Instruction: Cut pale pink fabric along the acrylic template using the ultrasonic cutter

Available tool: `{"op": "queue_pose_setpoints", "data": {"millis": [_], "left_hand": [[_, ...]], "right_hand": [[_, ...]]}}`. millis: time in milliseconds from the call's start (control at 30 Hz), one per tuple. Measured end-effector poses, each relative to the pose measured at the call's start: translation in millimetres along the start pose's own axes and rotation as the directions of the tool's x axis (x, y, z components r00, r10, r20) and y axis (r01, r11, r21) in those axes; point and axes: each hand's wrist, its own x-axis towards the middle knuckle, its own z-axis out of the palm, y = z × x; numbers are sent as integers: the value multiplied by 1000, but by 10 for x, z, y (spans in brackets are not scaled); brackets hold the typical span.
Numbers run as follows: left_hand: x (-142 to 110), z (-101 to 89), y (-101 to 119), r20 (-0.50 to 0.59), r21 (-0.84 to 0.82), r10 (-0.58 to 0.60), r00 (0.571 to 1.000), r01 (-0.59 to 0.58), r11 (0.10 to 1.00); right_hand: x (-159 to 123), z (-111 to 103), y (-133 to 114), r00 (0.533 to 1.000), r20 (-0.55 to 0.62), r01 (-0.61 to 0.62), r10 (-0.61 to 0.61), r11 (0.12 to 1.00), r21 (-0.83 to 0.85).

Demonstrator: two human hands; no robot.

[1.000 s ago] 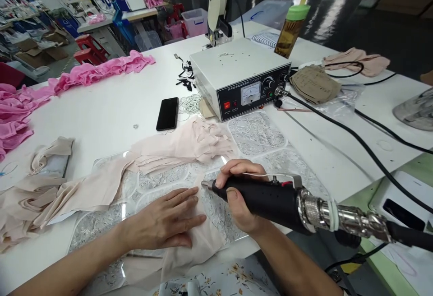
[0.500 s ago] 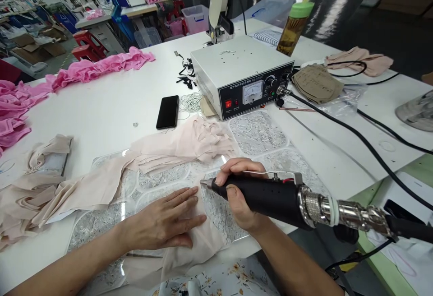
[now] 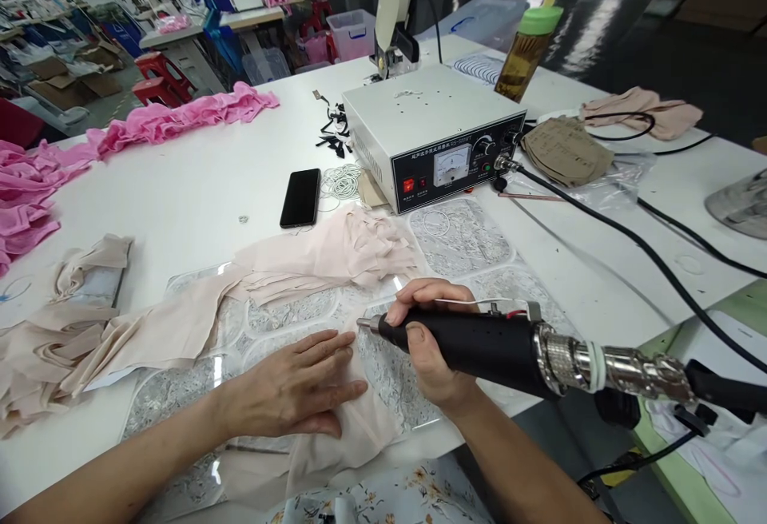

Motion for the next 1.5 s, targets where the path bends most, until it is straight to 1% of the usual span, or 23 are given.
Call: {"op": "queue_pose_setpoints", "data": {"millis": [133, 267, 500, 700, 833, 1033, 1267, 1367, 1500], "left_hand": [[4, -11, 13, 11, 8, -1, 1000, 1, 1000], [12, -29, 17, 25, 15, -5, 1000, 4, 1000], [5, -16, 13, 3, 11, 7, 1000, -7, 1000], [14, -13, 13, -26, 20, 12, 1000, -12, 1000], [16, -13, 19, -26, 10, 12, 1000, -12, 1000], [2, -1, 32, -17, 7, -4, 1000, 4, 1000], [-6, 27, 36, -71, 10, 13, 997, -12, 1000], [-8, 51, 38, -98, 19, 9, 995, -8, 1000], [-17, 81, 43, -111, 14, 18, 994, -16, 1000]], "right_hand": [[9, 11, -14, 1000, -15, -1, 1, 1000, -20], [23, 25, -14, 1000, -16, 6, -6, 1000, 10], [13, 15, -30, 999, -33, -8, 8, 1000, -4], [19, 10, -32, 1000, -22, -12, 12, 1000, -18], [27, 23, -35, 1000, -23, -2, 1, 1000, -13], [26, 25, -51, 998, -49, -28, 27, 999, -20], [45, 52, -40, 998, -59, -13, 11, 999, -40], [50, 66, -42, 998, -69, -17, 16, 1000, -14], [19, 37, -127, 997, -62, -49, 50, 999, 15]]}}
